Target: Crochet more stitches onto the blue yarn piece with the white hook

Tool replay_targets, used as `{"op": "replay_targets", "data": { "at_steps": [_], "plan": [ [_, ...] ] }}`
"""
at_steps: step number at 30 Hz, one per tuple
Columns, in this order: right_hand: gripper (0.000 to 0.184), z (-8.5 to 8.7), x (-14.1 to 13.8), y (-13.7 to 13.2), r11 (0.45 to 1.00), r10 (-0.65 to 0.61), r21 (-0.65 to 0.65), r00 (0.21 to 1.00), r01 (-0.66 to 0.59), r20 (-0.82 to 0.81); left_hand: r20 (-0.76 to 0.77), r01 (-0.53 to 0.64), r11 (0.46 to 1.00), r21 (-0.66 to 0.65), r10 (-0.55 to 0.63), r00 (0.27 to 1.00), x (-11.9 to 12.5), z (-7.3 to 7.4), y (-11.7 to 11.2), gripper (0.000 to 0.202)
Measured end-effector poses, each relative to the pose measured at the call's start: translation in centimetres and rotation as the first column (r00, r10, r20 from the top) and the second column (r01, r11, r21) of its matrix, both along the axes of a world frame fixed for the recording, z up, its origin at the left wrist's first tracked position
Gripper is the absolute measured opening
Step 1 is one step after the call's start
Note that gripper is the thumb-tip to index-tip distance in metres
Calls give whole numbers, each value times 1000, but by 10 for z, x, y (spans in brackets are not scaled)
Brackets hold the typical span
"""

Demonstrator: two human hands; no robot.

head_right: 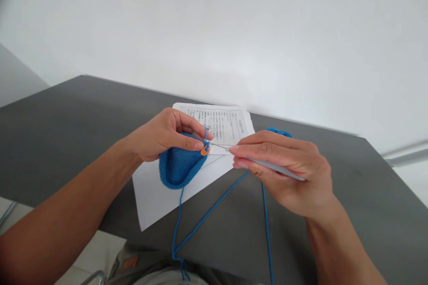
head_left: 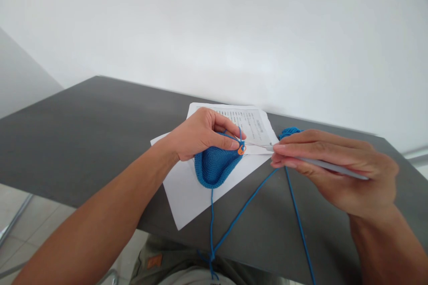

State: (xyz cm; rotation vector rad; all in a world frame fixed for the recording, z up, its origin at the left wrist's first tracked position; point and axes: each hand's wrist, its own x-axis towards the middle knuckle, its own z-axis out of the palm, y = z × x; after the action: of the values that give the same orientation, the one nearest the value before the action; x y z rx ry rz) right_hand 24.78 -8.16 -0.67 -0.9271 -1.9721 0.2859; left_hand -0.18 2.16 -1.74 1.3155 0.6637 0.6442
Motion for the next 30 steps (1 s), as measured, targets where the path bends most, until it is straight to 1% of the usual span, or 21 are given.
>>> {"op": "replay_targets", "data": {
  "at_steps": [3,6,8,10,12,15,18,21,22,25,30],
  "plan": [
    [38,1,-1,1,999,33,-24,998,-34,-58,-1,30,1000,-3,-30,1000,0,1,0,17],
    [33,0,-1,1,997,24,-71,991,-34,-133,13,56,998,-8,-56,998,0,2,-1,17],
    [28,-2,-2,3,991,33,-120,977,-59,-210,21,69,998,-12,-68,997,0,3,-1,18],
    [21,-4,-3,5,973,59,-193,942,-128,-331,29,80,997,-15,-80,996,0,3,-2,17],
    [14,-7,-4,8,934,53,-286,877,-213,-478,42,78,997,-11,-77,996,1,4,-2,17],
    [10,-11,-7,14,857,-11,-398,760,-327,-650,61,49,999,10,-49,997,1,4,-3,17],
    [14,-18,-12,20,783,-87,-464,667,-414,-740,95,9,1000,20,-11,995,3,3,-4,18],
    [13,-26,-23,23,729,-125,-476,588,-492,-799,143,-40,999,0,40,989,6,2,-6,18],
    [12,-29,-28,23,733,-121,-455,561,-506,-819,154,-49,999,-10,50,987,8,1,-7,18],
    [11,-35,-43,21,797,-96,-383,530,-466,-843,168,-60,996,-63,69,983,13,-2,-12,23],
    [9,-36,-53,18,848,-54,-330,552,-415,-832,225,-43,984,-173,82,971,18,-5,-15,29]
  ]
}}
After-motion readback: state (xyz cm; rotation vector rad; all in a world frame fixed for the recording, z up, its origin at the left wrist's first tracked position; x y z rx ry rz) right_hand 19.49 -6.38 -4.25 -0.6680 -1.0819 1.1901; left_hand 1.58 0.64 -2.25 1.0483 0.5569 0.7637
